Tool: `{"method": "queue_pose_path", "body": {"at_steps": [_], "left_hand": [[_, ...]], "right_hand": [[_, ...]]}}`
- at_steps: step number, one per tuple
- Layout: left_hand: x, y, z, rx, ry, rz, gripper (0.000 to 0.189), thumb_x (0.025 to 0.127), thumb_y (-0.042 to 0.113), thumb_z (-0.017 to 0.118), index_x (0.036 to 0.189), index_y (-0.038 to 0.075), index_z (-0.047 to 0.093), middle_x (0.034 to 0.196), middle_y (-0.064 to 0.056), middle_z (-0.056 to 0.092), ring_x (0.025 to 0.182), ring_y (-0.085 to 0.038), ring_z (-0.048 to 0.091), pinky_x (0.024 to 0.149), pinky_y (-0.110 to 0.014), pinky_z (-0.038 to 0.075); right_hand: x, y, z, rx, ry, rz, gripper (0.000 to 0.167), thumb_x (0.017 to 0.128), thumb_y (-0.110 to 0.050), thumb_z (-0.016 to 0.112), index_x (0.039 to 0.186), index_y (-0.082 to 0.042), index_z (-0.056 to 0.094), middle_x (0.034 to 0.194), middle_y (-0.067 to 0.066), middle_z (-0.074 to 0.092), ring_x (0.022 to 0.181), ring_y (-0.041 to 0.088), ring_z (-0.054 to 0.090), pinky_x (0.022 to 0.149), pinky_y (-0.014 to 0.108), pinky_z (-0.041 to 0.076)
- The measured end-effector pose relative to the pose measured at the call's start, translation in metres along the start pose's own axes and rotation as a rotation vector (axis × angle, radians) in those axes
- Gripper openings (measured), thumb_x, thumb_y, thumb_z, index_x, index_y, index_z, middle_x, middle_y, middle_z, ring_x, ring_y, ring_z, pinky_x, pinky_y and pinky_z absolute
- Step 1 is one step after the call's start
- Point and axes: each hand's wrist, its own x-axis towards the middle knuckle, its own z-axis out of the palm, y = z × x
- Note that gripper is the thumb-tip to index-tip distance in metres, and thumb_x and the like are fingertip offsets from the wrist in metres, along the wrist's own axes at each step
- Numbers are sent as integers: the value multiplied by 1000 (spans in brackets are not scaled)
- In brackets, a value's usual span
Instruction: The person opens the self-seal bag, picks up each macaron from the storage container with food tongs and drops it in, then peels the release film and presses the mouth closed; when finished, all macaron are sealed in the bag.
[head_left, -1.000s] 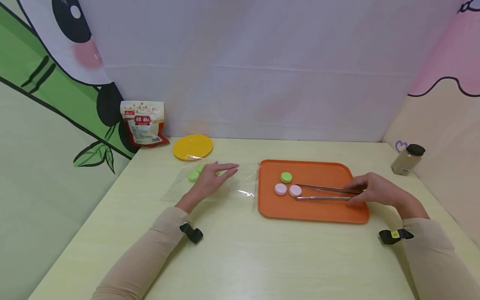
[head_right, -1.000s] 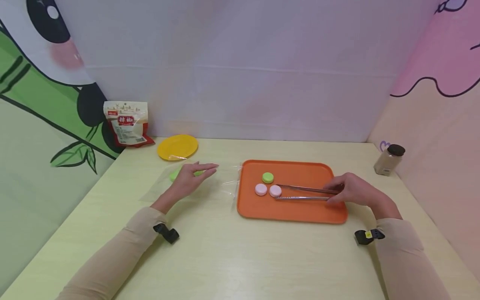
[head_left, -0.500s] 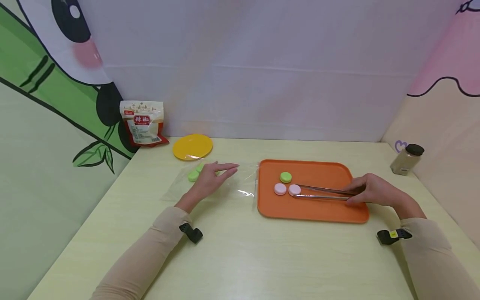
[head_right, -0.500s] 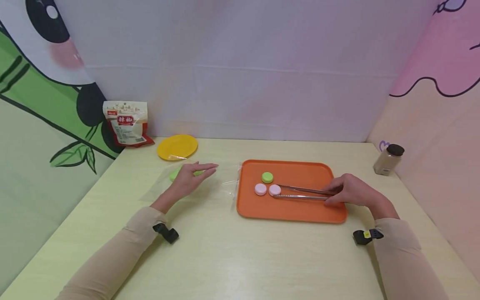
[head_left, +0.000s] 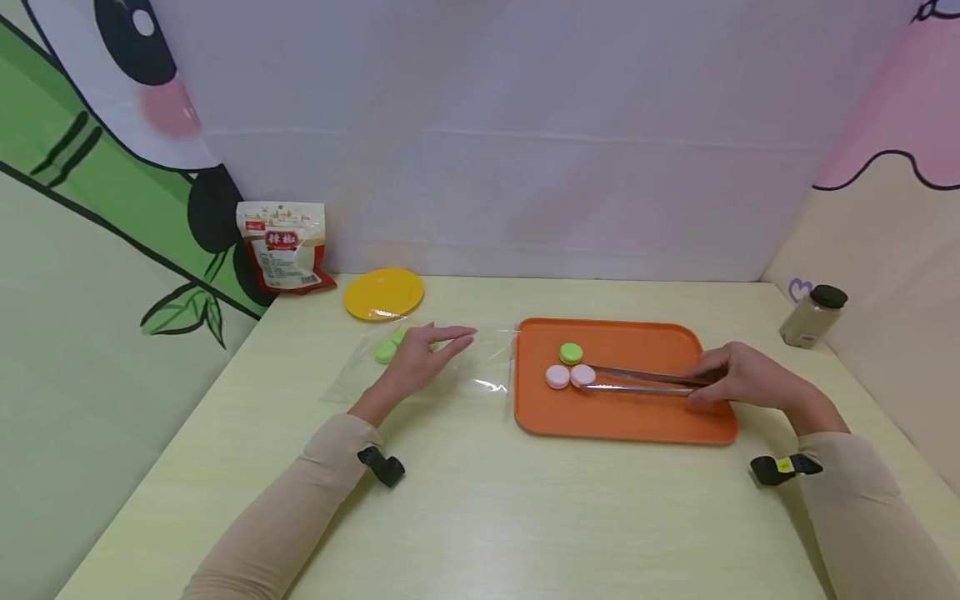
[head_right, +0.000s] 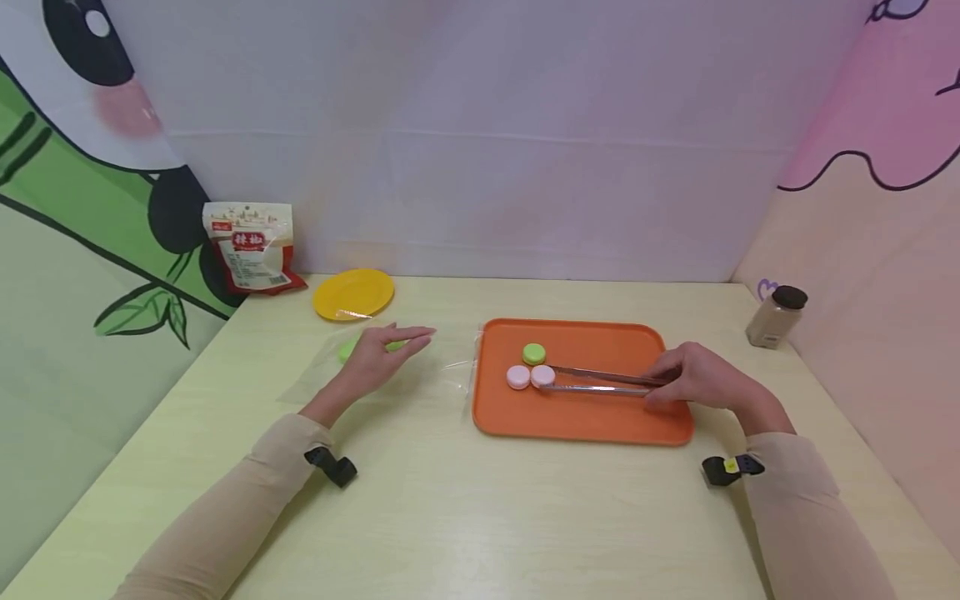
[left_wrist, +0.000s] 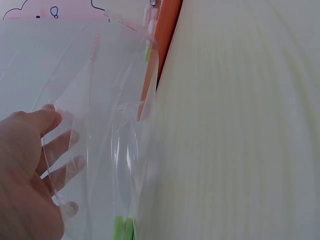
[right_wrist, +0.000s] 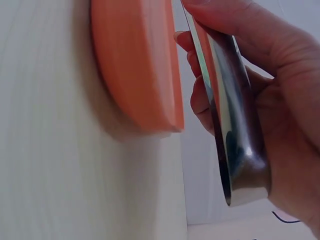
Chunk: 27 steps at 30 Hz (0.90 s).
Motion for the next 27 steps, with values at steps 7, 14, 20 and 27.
{"method": "queue_pose_path", "body": {"at_steps": [7,14,20,27], "left_hand": [[0,-1,-1,3,-1,9,28,97,26,69,120,12,75,116,-2,73,116,-21,66,120,-52,22],[-1,0,-2,15,-12,-8,28,97,27,68,121,13,75,117,-2,72,117,-20,65,120,-48,22],[0,0,-2,20,-16,-9,29,98,29,67,121,14,74,118,-1,72,118,-20,64,120,-50,22],[0,0,-1,5,-6,-6,28,97,29,68,120,14,75,116,0,73,116,-19,65,120,-49,22]], "right_hand": [[5,-9,-1,-4,35,-26,24,79,-11,85,102,-7,79,89,1,72,72,12,58,59,22,50],[23,-18,3,-25,56,-14,27,80,-13,85,105,-6,79,89,-1,71,72,13,59,60,25,52],[46,-35,12,-20,41,5,30,81,-14,85,108,-3,77,91,1,71,75,16,62,65,28,56],[74,-55,26,-44,10,-54,25,83,-13,83,106,-4,78,85,0,67,72,18,58,62,28,52]]}}
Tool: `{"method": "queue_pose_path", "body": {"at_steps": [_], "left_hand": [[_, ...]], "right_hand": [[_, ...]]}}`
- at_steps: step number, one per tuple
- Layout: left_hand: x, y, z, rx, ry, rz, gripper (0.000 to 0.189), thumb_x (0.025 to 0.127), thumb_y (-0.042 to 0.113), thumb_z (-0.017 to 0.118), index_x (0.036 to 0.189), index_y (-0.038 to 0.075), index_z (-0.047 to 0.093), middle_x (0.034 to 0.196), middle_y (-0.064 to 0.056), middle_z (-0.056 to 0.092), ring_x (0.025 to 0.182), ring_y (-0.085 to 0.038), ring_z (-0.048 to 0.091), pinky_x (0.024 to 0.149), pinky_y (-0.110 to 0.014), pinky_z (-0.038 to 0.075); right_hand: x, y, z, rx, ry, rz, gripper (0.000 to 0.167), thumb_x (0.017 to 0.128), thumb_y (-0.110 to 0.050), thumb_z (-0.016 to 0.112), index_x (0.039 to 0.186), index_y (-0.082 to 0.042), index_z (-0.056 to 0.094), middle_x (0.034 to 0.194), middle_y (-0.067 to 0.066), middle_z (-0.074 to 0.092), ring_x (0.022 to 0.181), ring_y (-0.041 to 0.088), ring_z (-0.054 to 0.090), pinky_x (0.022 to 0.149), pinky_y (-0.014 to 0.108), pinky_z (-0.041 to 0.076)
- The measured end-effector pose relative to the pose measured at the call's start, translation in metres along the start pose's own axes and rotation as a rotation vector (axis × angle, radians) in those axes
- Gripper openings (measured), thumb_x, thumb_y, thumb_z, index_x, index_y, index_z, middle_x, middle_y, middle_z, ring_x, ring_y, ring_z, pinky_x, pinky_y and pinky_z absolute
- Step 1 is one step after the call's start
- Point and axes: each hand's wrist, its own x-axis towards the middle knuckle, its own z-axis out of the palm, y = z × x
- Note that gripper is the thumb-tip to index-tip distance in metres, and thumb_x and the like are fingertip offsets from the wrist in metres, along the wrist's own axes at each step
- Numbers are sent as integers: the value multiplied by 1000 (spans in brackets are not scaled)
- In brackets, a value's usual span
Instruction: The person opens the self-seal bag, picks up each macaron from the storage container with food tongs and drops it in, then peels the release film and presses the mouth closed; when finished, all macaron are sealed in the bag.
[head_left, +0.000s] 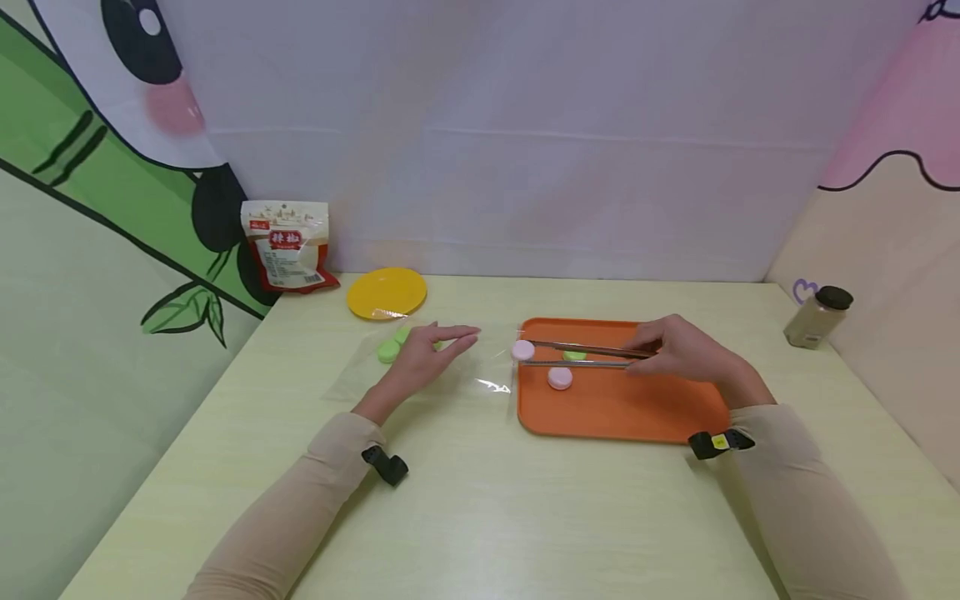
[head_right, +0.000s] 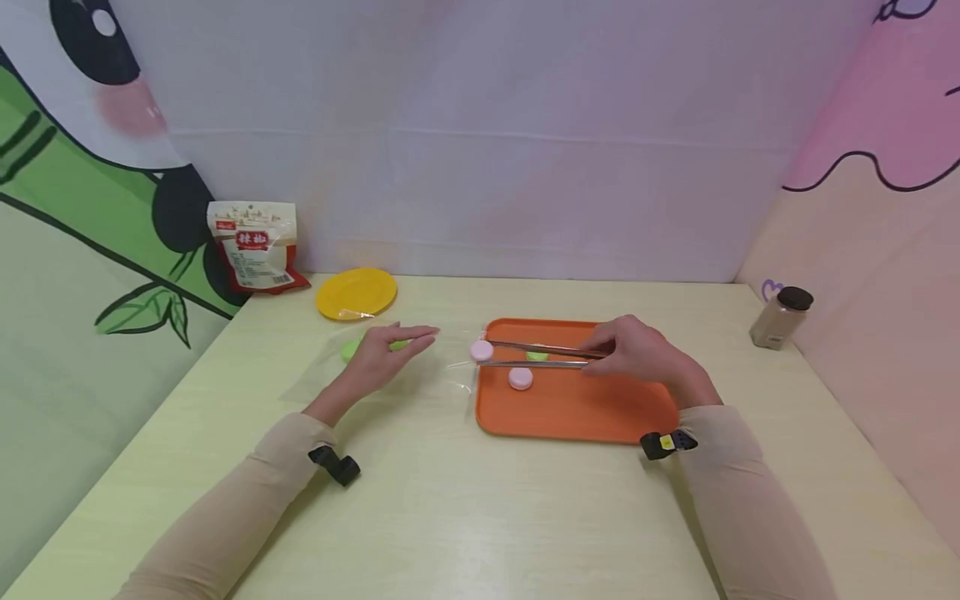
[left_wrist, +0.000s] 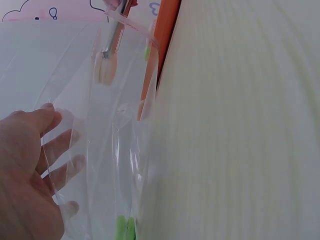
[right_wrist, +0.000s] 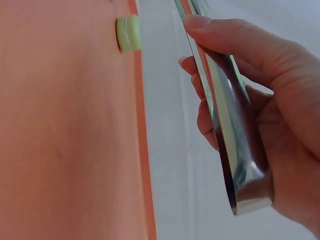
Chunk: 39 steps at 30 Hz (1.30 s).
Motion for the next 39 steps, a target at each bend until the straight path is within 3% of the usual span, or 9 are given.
{"method": "queue_pose_path", "body": {"at_steps": [10,18,23,27,30,34,39], "left_hand": [[0,-1,1,5,0,15,28,97,28,68,120,13,75,116,-1,73,116,-21,65,119,-52,22],[0,-1,2,21,-8,15,27,98,26,68,121,13,74,116,-2,73,116,-21,65,119,-52,22],[1,-1,1,13,-16,18,29,97,27,68,122,12,74,116,-2,73,116,-21,65,119,-53,22],[1,0,0,17,-24,2,29,98,28,68,122,14,74,115,-2,73,115,-19,66,120,-51,21],[1,1,0,21,-22,0,29,98,29,67,123,15,74,115,-1,73,115,-19,66,120,-51,21],[1,1,0,25,-18,14,30,98,28,67,123,13,74,117,-1,73,117,-19,65,120,-52,22],[1,0,-1,27,-33,1,32,98,31,66,124,13,73,120,1,71,120,-18,63,120,-51,21]], "right_hand": [[36,-23,29,13,-83,-22,18,87,-15,80,104,-11,78,92,-2,71,78,17,58,68,28,52],[66,-45,53,-24,-87,27,28,86,-15,81,112,-8,77,99,0,72,83,18,61,73,33,55],[79,-56,68,-8,-140,52,12,89,-14,77,100,-9,76,81,3,70,68,21,60,65,32,52],[90,-65,81,-27,-122,-28,12,91,-15,75,84,-7,70,69,3,55,57,14,47,58,27,42],[98,-71,89,-56,-87,-78,11,90,-15,77,91,-4,74,76,-2,58,63,11,48,60,25,44],[108,-76,98,-103,-75,-104,29,87,-16,80,111,-1,76,95,3,72,77,13,58,68,26,53],[117,-78,108,-166,-74,-143,30,85,-19,82,110,-1,76,100,6,75,84,13,64,74,25,55]]}}
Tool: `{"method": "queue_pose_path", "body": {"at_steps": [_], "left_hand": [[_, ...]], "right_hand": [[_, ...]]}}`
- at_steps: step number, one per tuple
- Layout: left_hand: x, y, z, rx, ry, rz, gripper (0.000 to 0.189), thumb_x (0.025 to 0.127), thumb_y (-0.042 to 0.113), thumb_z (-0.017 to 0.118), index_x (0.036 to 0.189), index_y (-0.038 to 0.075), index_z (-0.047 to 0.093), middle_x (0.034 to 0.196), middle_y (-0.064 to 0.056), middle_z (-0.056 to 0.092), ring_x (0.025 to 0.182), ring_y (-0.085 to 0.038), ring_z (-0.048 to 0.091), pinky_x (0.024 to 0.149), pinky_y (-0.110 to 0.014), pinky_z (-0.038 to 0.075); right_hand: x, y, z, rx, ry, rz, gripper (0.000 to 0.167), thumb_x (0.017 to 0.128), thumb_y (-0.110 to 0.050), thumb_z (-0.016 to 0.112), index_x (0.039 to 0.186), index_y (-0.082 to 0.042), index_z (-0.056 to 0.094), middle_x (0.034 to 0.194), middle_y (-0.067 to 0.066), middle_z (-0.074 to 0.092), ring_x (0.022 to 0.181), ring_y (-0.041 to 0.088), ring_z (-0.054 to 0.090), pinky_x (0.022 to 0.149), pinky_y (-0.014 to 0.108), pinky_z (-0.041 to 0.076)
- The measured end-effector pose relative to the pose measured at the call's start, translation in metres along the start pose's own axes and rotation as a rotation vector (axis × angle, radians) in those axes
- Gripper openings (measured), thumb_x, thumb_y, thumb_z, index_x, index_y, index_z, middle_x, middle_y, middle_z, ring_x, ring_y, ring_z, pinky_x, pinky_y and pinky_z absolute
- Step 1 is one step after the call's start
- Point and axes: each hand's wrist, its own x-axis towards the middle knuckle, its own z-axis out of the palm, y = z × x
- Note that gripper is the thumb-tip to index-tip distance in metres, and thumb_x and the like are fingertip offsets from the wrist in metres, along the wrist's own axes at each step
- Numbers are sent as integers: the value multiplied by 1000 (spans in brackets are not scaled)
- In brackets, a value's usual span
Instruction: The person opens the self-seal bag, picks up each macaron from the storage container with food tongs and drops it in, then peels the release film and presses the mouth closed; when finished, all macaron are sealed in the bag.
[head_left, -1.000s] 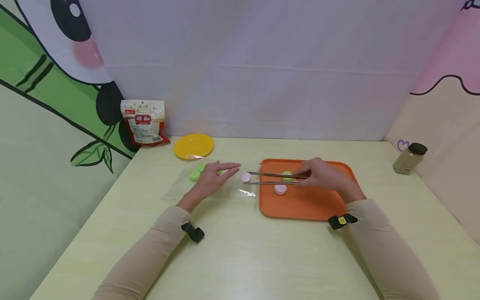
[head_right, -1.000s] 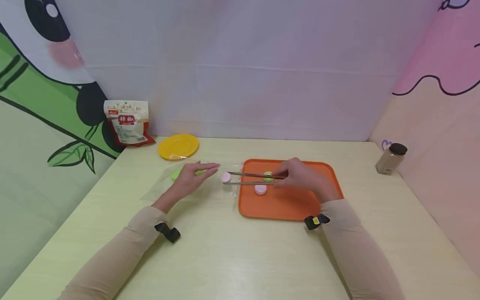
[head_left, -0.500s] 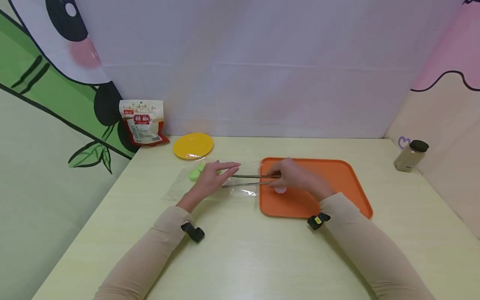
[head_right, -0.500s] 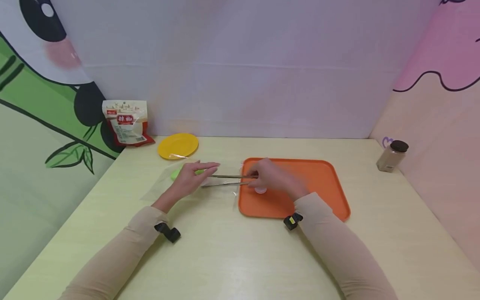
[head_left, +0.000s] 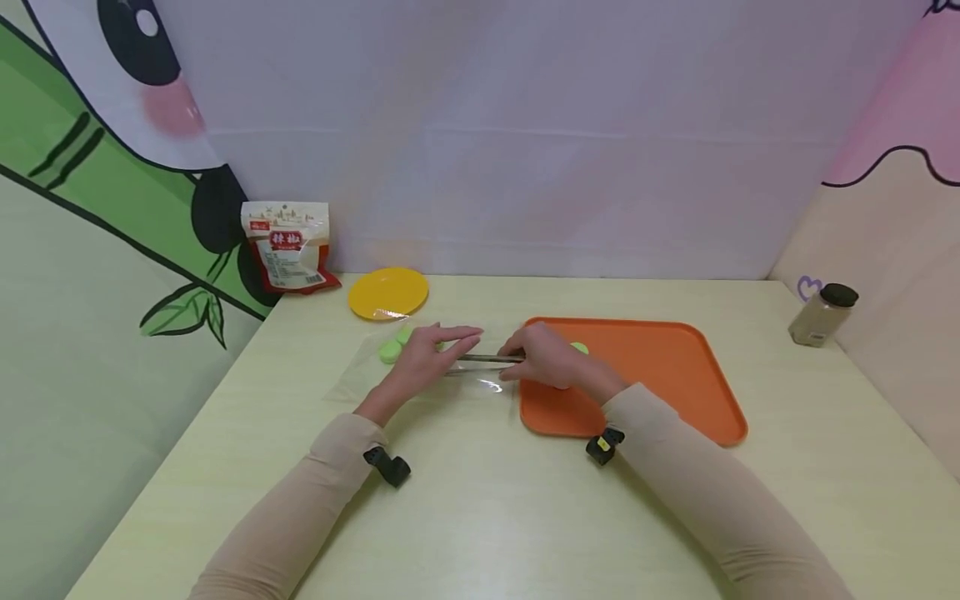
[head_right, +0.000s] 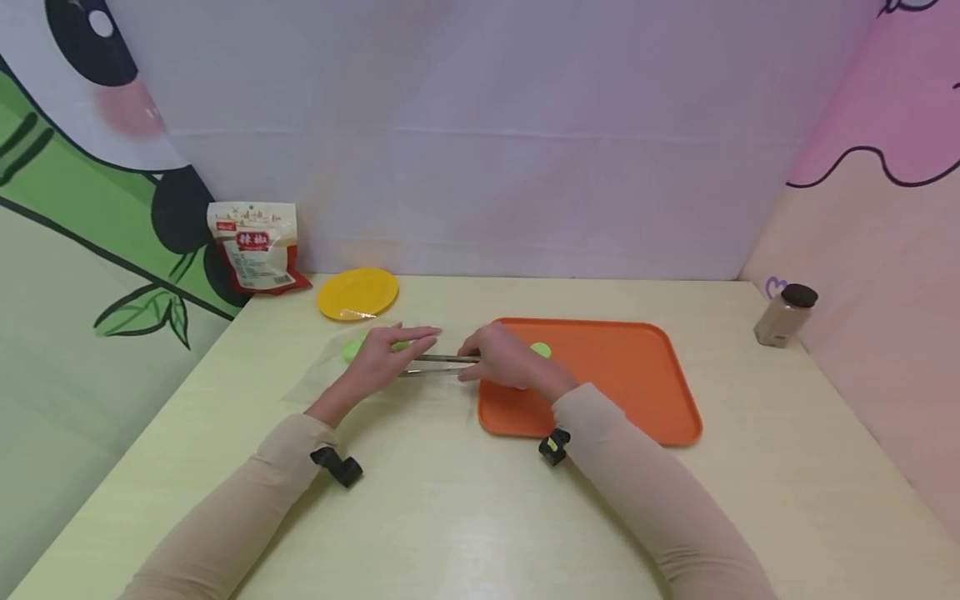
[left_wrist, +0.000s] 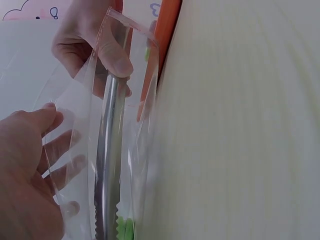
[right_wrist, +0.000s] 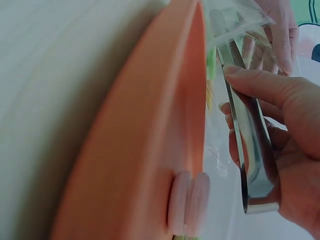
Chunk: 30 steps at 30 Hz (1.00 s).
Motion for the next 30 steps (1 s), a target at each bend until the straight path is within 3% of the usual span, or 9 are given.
{"method": "queue_pose_path", "body": {"at_steps": [8,16,24,30], "left_hand": [[-3,-3,-2,-13,12,3,32,98,30,67,124,12,73,119,1,72,117,-19,64,120,-52,21],[-1,-3,3,-26,15,27,30,97,28,68,122,12,74,116,-1,73,114,-19,66,119,-52,23],[-2,0,1,-26,-2,-17,31,99,29,65,125,14,72,120,-1,72,118,-20,64,120,-50,22],[-3,2,1,-23,-4,-26,30,99,27,65,125,15,72,120,-1,72,117,-20,64,120,-49,23]], "right_hand": [[13,-8,9,47,-12,44,35,85,-20,83,114,-4,76,106,4,74,90,13,66,77,25,55],[20,-15,19,35,0,29,28,84,-16,83,110,-5,77,92,-1,73,72,13,59,64,23,51],[27,-22,28,35,14,26,27,83,-14,84,106,-3,78,99,5,76,87,13,69,76,25,57],[30,-24,32,69,25,18,24,81,-13,85,102,-3,78,92,3,75,80,10,66,73,24,56]]}}
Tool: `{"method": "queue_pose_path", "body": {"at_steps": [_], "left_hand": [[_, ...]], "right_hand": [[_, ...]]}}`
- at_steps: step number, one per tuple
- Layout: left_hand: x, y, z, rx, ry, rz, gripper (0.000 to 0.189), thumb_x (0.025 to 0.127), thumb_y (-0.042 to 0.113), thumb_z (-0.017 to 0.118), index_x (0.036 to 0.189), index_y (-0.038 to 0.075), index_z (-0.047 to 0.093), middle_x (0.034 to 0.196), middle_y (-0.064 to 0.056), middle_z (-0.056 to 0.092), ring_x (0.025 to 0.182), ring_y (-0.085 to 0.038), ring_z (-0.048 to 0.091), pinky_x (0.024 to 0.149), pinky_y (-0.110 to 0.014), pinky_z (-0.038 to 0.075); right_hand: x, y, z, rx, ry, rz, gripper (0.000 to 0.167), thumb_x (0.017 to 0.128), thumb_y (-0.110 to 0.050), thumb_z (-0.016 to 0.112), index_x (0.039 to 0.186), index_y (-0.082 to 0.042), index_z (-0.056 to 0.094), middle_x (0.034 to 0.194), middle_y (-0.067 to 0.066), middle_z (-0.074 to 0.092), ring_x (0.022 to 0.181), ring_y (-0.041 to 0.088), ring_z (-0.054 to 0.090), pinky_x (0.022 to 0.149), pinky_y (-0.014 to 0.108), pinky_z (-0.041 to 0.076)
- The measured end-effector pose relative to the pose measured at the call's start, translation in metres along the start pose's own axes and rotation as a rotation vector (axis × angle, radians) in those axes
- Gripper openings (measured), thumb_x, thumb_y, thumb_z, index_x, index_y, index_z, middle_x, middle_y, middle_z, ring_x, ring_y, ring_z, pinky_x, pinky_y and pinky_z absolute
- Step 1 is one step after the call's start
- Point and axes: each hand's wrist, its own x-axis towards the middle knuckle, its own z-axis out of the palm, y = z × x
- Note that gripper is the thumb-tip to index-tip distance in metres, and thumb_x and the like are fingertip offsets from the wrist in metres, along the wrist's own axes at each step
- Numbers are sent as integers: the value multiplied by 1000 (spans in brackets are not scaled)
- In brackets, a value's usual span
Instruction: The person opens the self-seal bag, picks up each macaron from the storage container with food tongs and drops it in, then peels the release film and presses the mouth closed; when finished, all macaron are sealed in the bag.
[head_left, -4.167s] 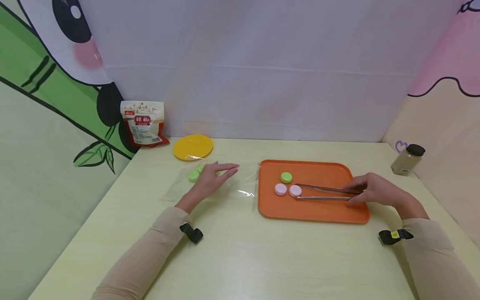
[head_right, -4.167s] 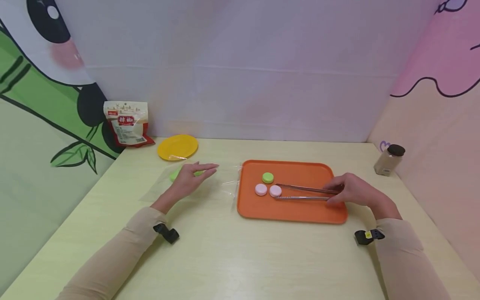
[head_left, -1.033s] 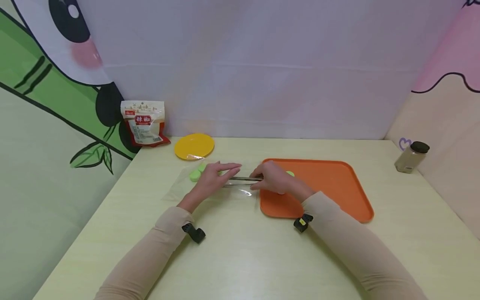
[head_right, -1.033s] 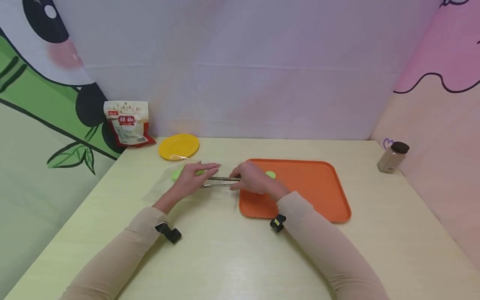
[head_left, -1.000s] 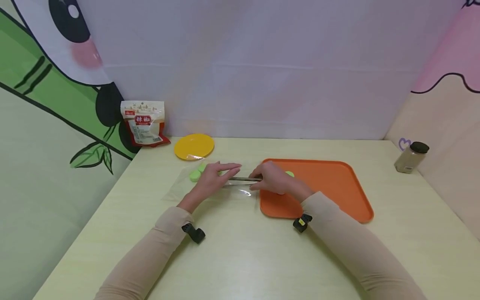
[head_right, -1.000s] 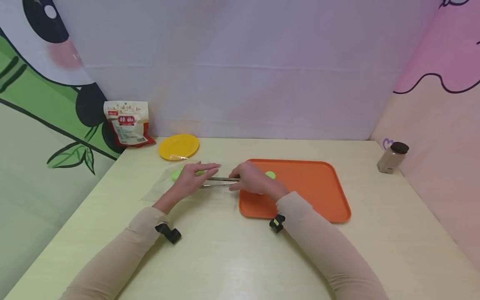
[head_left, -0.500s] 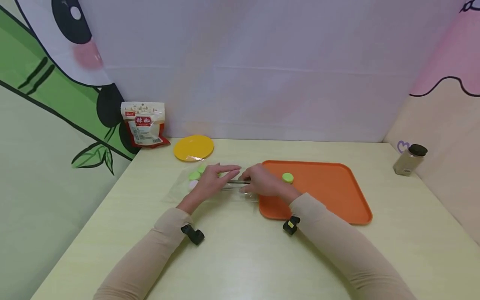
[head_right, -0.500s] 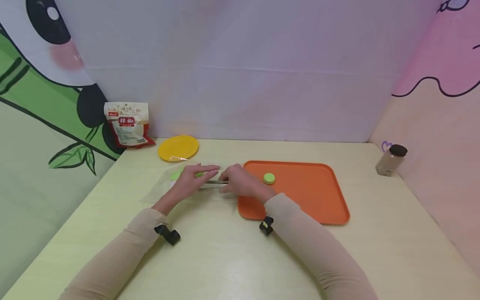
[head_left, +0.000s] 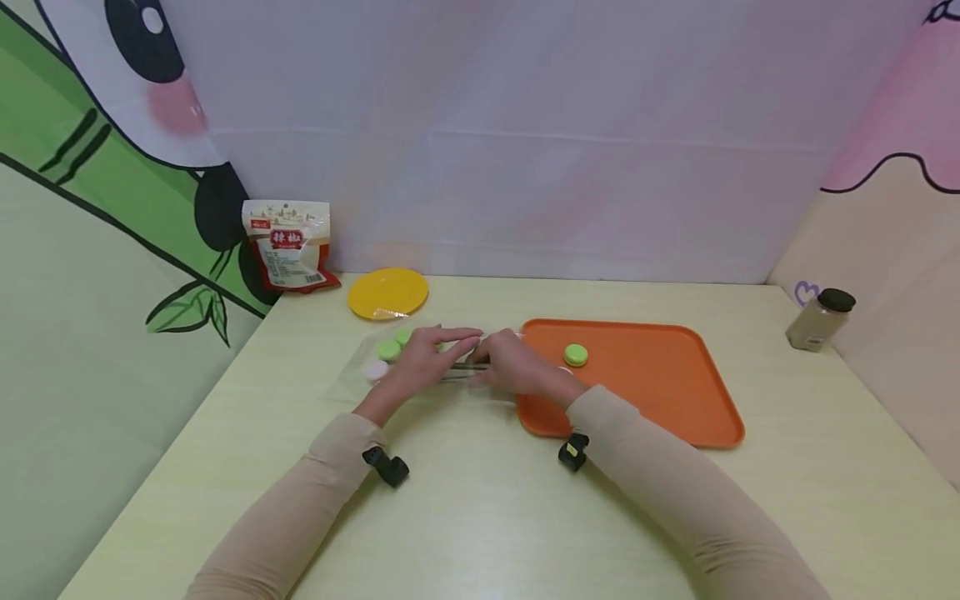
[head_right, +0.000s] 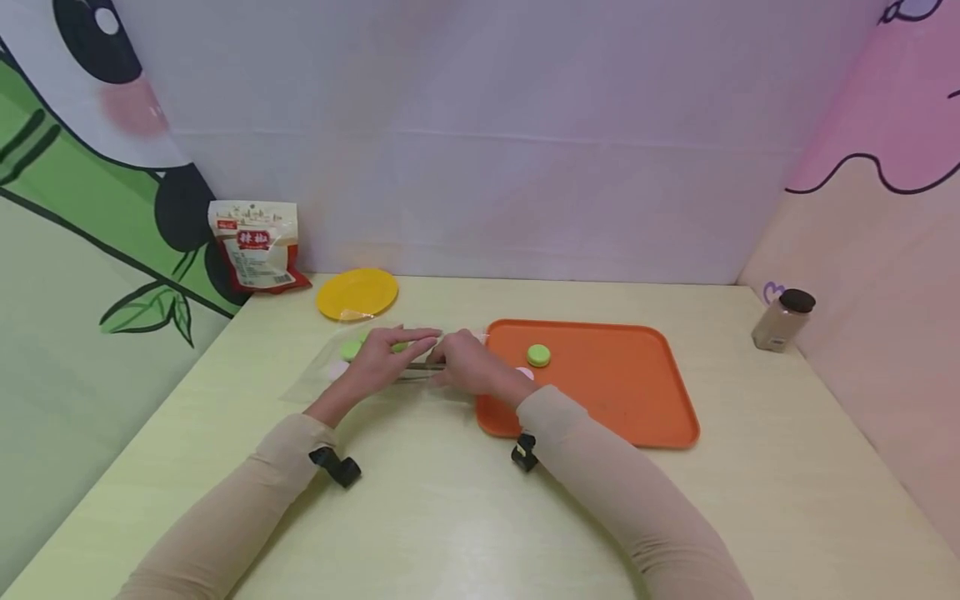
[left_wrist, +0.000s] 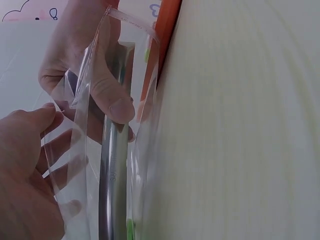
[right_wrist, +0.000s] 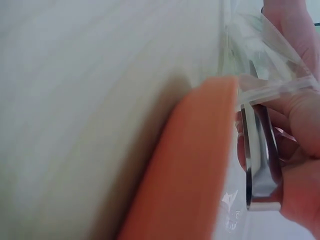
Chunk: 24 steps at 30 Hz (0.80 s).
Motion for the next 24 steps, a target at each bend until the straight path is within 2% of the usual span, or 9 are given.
{"method": "queue_pose_path", "body": {"at_steps": [12,18,21,24], "left_hand": [[0,0,-2,-15,7,17,28,99,25,66,123,13,73,118,-3,72,117,-22,65,118,-49,26],[-1,1,-3,-24,1,-11,28,100,25,64,124,14,73,119,-2,72,117,-22,65,117,-48,30],[-1,2,-3,-39,-3,-28,28,100,25,63,124,14,73,119,-2,72,118,-22,64,117,-48,30],[-1,2,-3,-55,-6,-27,28,101,25,63,124,14,73,120,-2,72,118,-22,64,112,-48,38]], "right_hand": [[5,-3,5,-18,1,-27,23,82,-14,85,100,-1,78,97,6,76,86,13,69,77,26,56],[6,-5,7,-22,37,-28,18,82,-14,85,95,-3,79,93,3,76,85,13,69,78,26,56],[7,-6,7,-23,41,-28,20,82,-14,85,97,-3,79,94,3,76,90,14,70,82,26,56],[7,-5,7,-22,32,-22,24,82,-15,85,103,-3,79,98,4,76,97,15,70,86,27,56]]}}
